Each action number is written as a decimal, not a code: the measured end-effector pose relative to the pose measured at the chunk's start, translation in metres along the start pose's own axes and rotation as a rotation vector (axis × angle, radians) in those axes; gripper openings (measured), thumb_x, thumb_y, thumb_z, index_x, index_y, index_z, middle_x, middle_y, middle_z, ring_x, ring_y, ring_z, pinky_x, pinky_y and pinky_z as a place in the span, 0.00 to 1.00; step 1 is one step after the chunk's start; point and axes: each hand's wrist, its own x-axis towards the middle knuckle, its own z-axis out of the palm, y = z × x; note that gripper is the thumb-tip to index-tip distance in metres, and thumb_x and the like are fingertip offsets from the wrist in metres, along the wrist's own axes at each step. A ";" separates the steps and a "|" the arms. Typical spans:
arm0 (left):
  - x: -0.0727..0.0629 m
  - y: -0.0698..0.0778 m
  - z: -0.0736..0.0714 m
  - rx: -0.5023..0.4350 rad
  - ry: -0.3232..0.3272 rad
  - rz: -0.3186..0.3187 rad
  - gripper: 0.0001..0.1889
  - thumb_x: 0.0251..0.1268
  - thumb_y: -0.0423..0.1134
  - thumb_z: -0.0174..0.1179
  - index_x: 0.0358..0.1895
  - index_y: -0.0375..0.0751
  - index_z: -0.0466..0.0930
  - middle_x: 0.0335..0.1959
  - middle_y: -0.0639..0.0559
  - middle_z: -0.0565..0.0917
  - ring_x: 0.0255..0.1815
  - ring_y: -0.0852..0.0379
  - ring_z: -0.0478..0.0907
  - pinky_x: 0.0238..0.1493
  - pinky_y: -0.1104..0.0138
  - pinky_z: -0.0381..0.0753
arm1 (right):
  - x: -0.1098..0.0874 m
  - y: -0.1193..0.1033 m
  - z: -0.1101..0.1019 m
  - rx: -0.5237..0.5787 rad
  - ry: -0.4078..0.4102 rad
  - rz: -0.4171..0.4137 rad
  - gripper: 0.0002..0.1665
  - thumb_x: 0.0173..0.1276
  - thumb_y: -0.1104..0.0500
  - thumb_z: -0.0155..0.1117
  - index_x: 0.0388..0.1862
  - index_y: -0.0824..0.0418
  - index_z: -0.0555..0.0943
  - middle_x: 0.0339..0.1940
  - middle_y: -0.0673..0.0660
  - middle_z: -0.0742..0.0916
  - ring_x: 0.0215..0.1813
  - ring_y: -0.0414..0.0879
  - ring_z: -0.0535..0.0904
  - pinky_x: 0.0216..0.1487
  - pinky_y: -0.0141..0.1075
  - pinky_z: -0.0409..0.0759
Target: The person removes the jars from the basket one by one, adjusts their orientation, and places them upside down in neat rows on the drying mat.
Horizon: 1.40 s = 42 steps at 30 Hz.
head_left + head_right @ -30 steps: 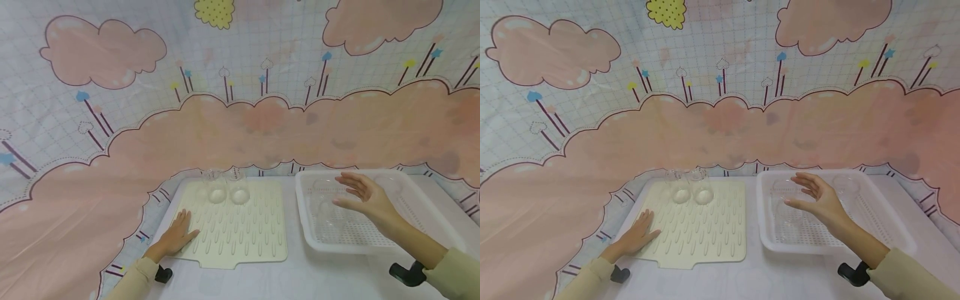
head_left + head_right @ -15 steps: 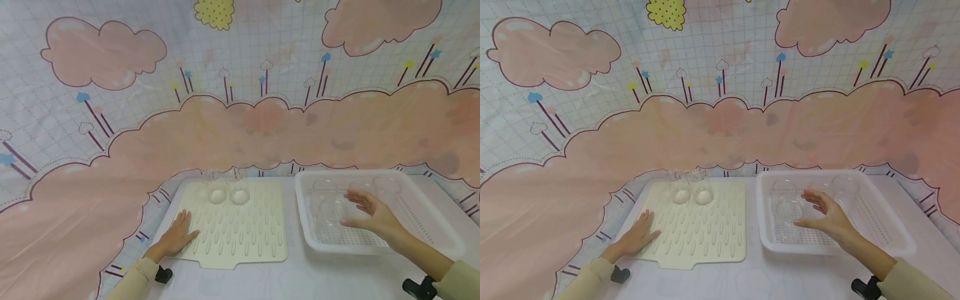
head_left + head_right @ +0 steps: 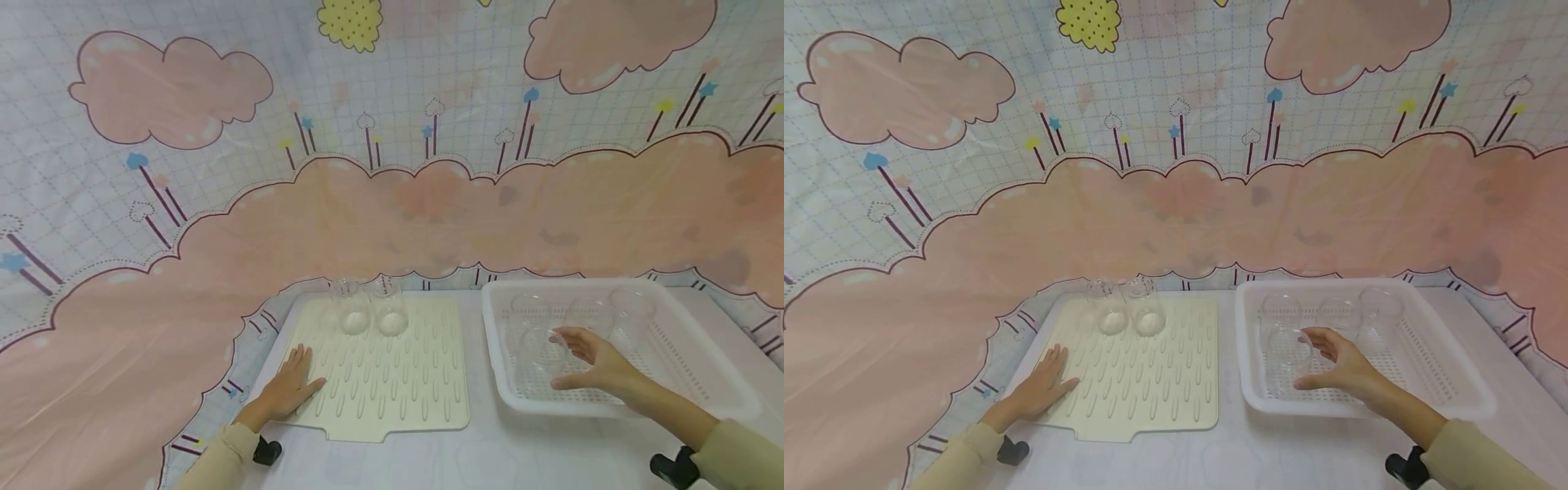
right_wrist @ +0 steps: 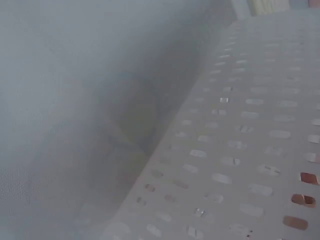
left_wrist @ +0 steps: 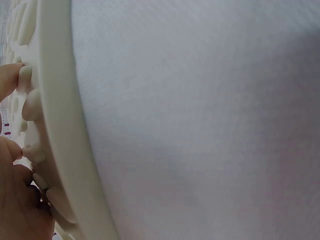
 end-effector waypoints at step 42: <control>0.001 0.000 0.000 -0.017 -0.003 0.008 0.47 0.75 0.60 0.49 0.76 0.22 0.43 0.78 0.27 0.42 0.78 0.30 0.37 0.74 0.39 0.42 | 0.033 0.015 0.013 0.045 -0.120 -0.040 0.45 0.49 0.63 0.82 0.66 0.67 0.71 0.68 0.70 0.75 0.70 0.71 0.65 0.57 0.70 0.67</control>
